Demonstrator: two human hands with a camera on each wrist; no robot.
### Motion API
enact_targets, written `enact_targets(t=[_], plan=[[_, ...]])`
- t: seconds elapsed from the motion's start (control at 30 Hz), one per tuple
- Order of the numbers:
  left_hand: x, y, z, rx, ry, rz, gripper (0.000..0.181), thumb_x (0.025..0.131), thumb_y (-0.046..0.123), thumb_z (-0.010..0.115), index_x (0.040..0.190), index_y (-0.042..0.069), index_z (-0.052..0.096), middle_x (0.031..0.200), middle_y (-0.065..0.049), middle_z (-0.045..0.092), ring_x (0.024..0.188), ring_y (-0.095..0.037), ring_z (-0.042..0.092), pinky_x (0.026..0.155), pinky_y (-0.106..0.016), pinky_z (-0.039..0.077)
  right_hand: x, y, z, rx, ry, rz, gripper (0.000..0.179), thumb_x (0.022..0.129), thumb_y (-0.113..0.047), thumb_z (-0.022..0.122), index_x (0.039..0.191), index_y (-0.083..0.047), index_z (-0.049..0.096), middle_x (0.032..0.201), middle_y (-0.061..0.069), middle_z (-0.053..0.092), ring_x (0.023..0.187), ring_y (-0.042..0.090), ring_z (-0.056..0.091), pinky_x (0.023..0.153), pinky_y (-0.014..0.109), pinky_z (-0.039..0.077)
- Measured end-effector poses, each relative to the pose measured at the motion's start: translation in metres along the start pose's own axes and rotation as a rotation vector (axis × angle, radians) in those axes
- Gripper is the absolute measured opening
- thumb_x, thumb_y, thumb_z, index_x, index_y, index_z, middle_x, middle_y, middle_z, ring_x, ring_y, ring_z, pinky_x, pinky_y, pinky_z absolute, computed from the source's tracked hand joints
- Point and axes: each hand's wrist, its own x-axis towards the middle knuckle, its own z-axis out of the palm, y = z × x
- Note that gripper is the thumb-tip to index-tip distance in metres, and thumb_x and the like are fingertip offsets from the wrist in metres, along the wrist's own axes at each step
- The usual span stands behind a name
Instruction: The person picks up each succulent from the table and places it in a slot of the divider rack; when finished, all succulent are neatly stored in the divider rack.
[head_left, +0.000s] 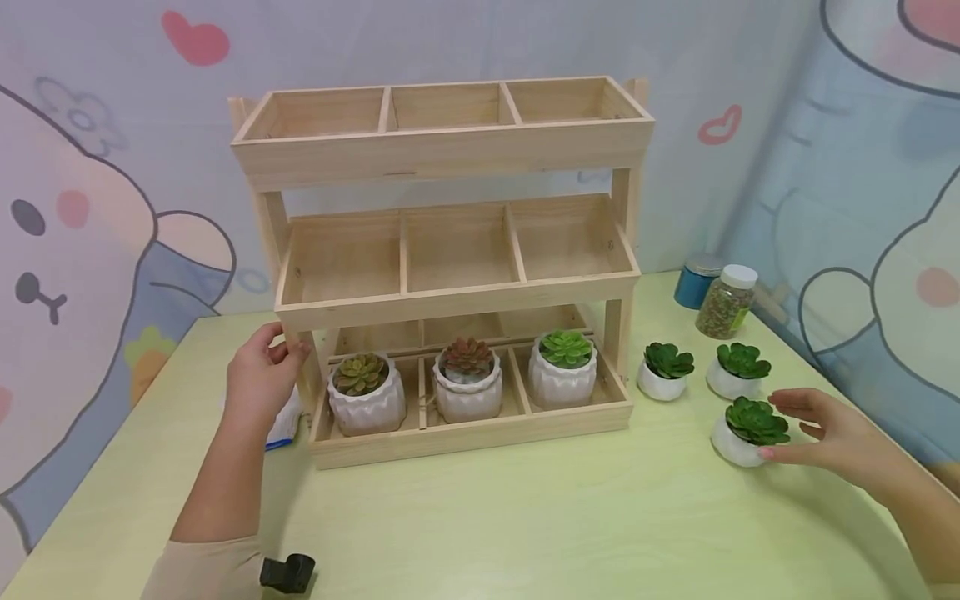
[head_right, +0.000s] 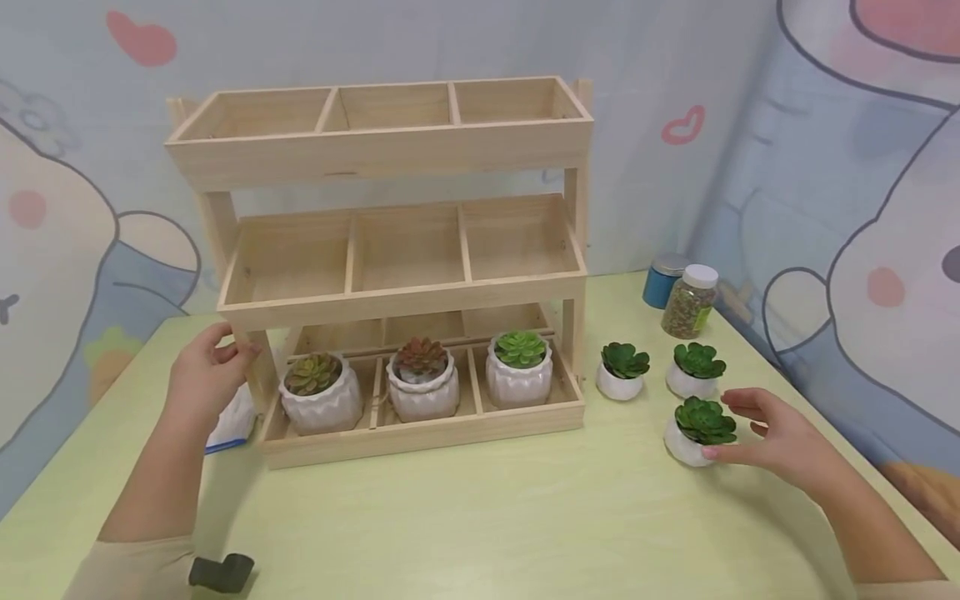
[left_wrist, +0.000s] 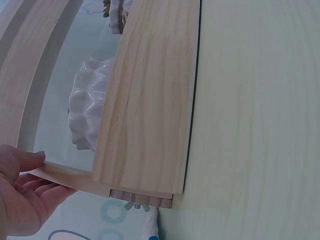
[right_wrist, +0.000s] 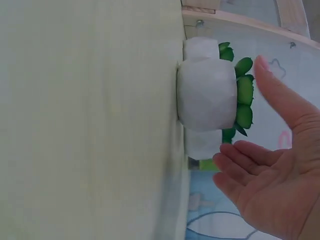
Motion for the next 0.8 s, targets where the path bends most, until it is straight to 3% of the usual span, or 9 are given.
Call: enact_targets(t=[0.07, 0.13, 0.27, 0.37, 0.4, 0.5, 0.63, 0.8], plan=[[0.000, 0.000, 0.000, 0.000, 0.001, -0.002, 0.049, 0.096, 0.021, 0.054, 0.140, 0.004, 0.039, 0.131, -0.025, 0.048, 0.119, -0.042, 0.047, 0.094, -0.055, 0.039, 0.002, 0.002, 0.003, 0.013, -0.018, 0.007, 0.080, 0.080, -0.019, 0.076, 0.134, 0.015, 0.028, 0.132, 0.035, 0.036, 0.120, 0.054, 0.032, 0.093, 0.058, 0.035], [0.000, 0.000, 0.000, -0.002, 0.001, -0.006, 0.050, 0.096, 0.021, 0.054, 0.140, 0.004, 0.039, 0.131, -0.025, 0.048, 0.119, -0.042, 0.046, 0.094, -0.054, 0.039, 0.003, 0.003, 0.005, 0.009, -0.027, 0.013, 0.080, 0.079, -0.018, 0.077, 0.133, 0.015, 0.029, 0.132, 0.034, 0.037, 0.120, 0.052, 0.034, 0.092, 0.056, 0.036], [0.000, -0.001, 0.000, -0.006, 0.001, -0.012, 0.051, 0.096, 0.022, 0.054, 0.141, 0.005, 0.038, 0.133, -0.025, 0.047, 0.120, -0.042, 0.046, 0.094, -0.054, 0.039, 0.005, 0.004, 0.008, 0.013, -0.034, -0.010, 0.075, 0.077, -0.013, 0.078, 0.130, 0.015, 0.034, 0.128, 0.031, 0.042, 0.113, 0.034, 0.048, 0.088, 0.032, 0.047], [0.001, -0.001, 0.001, -0.005, 0.002, -0.013, 0.051, 0.096, 0.022, 0.054, 0.142, 0.005, 0.037, 0.134, -0.024, 0.046, 0.120, -0.042, 0.045, 0.094, -0.054, 0.039, 0.007, 0.004, 0.011, 0.028, -0.030, -0.025, 0.072, 0.074, -0.010, 0.080, 0.127, 0.015, 0.037, 0.123, 0.027, 0.047, 0.101, 0.010, 0.053, 0.076, 0.014, 0.044], [0.001, -0.002, 0.001, -0.004, 0.002, -0.012, 0.051, 0.096, 0.022, 0.054, 0.142, 0.005, 0.037, 0.133, -0.025, 0.046, 0.120, -0.042, 0.045, 0.094, -0.054, 0.039, 0.008, 0.004, 0.011, 0.040, -0.031, -0.026, 0.072, 0.073, -0.010, 0.080, 0.126, 0.015, 0.038, 0.121, 0.026, 0.049, 0.098, 0.004, 0.053, 0.075, 0.015, 0.046], [0.001, -0.002, 0.001, -0.002, 0.003, -0.009, 0.051, 0.096, 0.023, 0.054, 0.142, 0.005, 0.037, 0.133, -0.025, 0.046, 0.120, -0.042, 0.045, 0.094, -0.054, 0.039, 0.009, 0.003, 0.012, 0.058, -0.039, -0.017, 0.070, 0.072, -0.011, 0.081, 0.123, 0.015, 0.041, 0.114, 0.020, 0.054, 0.089, 0.000, 0.054, 0.072, 0.019, 0.048], [0.002, -0.001, 0.001, -0.003, 0.004, -0.008, 0.051, 0.096, 0.022, 0.054, 0.141, 0.005, 0.038, 0.133, -0.025, 0.046, 0.120, -0.042, 0.046, 0.094, -0.054, 0.039, 0.011, 0.002, 0.012, 0.086, -0.057, -0.001, 0.066, 0.072, -0.011, 0.081, 0.120, 0.013, 0.044, 0.106, 0.013, 0.058, 0.086, 0.005, 0.057, 0.071, 0.021, 0.049], [0.001, -0.001, 0.001, -0.009, 0.001, -0.011, 0.051, 0.096, 0.021, 0.053, 0.142, 0.005, 0.037, 0.134, -0.025, 0.046, 0.120, -0.042, 0.046, 0.093, -0.055, 0.039, 0.012, 0.003, 0.014, 0.102, -0.060, 0.021, 0.065, 0.072, -0.012, 0.081, 0.121, 0.011, 0.045, 0.108, 0.013, 0.059, 0.088, 0.004, 0.057, 0.072, 0.020, 0.048]])
